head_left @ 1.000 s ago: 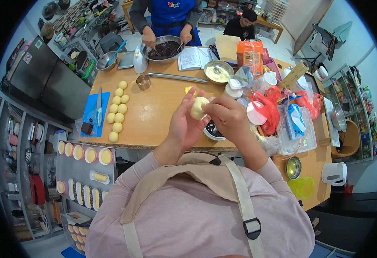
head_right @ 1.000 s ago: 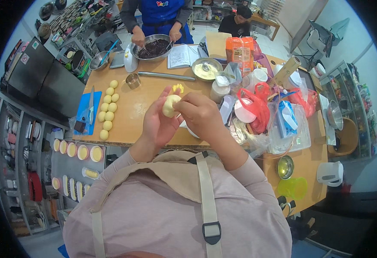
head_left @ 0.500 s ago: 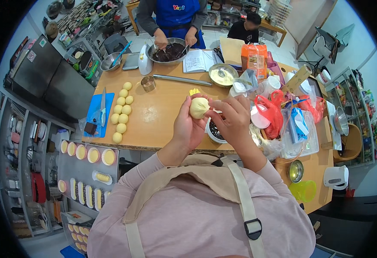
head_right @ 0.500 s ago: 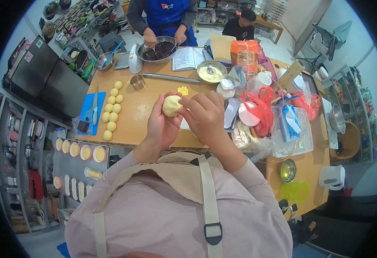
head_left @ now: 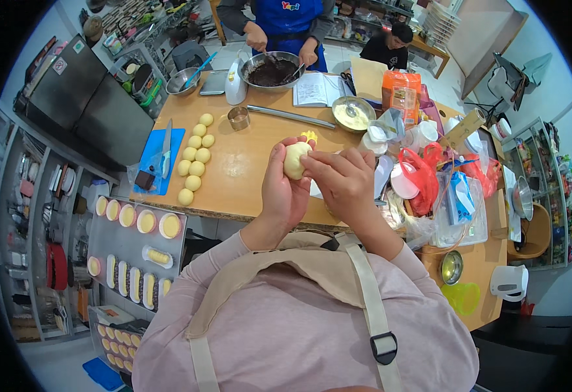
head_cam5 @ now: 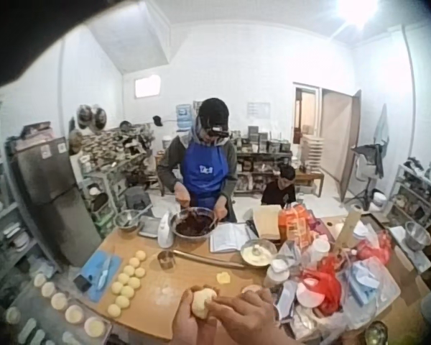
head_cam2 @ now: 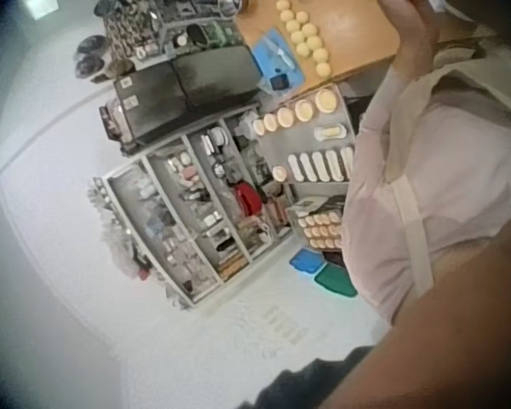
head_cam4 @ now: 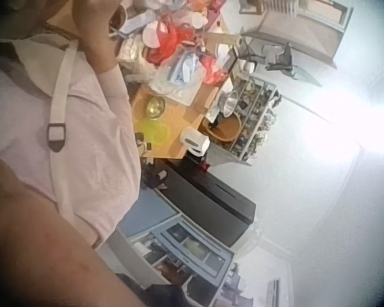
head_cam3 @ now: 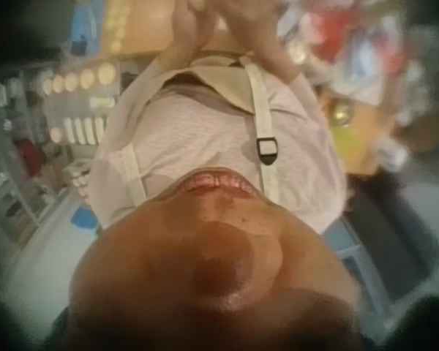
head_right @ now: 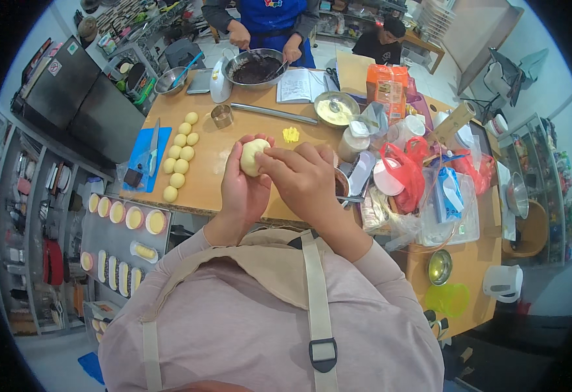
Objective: The person flattens a piece of dough by hand, places chocolate pieces and a white filling inside, and rolls it into a ball. They then place the filled dough ball into a small paper cup on a baking tray and repeat the process with more dough and fillings.
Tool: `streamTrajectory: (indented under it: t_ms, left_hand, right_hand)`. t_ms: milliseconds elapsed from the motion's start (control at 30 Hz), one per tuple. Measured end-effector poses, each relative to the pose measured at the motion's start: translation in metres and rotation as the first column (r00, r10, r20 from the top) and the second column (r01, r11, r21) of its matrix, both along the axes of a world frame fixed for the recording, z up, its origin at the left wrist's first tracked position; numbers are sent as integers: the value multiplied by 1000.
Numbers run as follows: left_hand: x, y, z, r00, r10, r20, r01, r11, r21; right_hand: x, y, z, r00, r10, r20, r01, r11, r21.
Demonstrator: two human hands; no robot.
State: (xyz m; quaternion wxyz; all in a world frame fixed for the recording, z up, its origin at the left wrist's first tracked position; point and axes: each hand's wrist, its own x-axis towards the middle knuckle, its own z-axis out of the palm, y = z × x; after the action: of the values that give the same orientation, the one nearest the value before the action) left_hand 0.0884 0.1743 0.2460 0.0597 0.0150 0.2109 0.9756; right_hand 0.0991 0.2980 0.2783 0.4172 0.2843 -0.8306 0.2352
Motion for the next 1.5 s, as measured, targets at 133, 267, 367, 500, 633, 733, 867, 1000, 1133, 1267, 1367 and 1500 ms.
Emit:
streamTrajectory:
  t_ms: [133,267,367,500,633,733,867,1000,1133,1267,1367,1500]
  left_hand:
    - [0,-5,-5,994,61,-90,-64,997,-39]
    - [2,-11,-1,994,64,-87,-66,998,-20]
    - [4,-12,1,995,58,-81,-59,998,-11]
    - [0,-15,-7,999,-31,31,29,996,81]
    - [-2,-12,-5,986,-58,154,41,993,107]
    - [0,-10,-5,989,-97,110,91,994,57]
    - [-1,-15,-12,940,-312,135,296,946,130]
    - [-3,-15,-11,873,-420,246,335,885,323]
    - [-3,-14,-11,864,-466,189,392,860,328]
    - [-5,-14,-9,861,-472,192,388,852,352]
    - [-5,-16,-9,861,-481,166,409,848,337]
    - [-9,-13,-11,854,-509,105,450,826,339]
  right_hand:
    - [-1,-3,-5,998,-11,-55,14,998,60]
    - [0,-7,6,999,11,50,-6,994,-111]
    - [0,-10,1,989,54,141,-34,990,-140]
    - [-4,-10,-11,969,118,218,-65,970,-236]
    - [0,-8,-5,916,180,358,-31,922,-385]
    - [-6,-1,-5,945,108,310,-53,982,-182]
    - [-23,9,-10,886,193,423,-26,929,-368]
    - [-28,19,-15,415,789,453,118,447,-887]
    - [-27,19,-13,704,428,567,-70,836,-544]
    - [-33,23,-17,701,532,474,-57,704,-707]
    - [-31,32,-14,693,560,455,-70,680,-730]
    - [-19,23,-19,909,243,339,-166,957,-240]
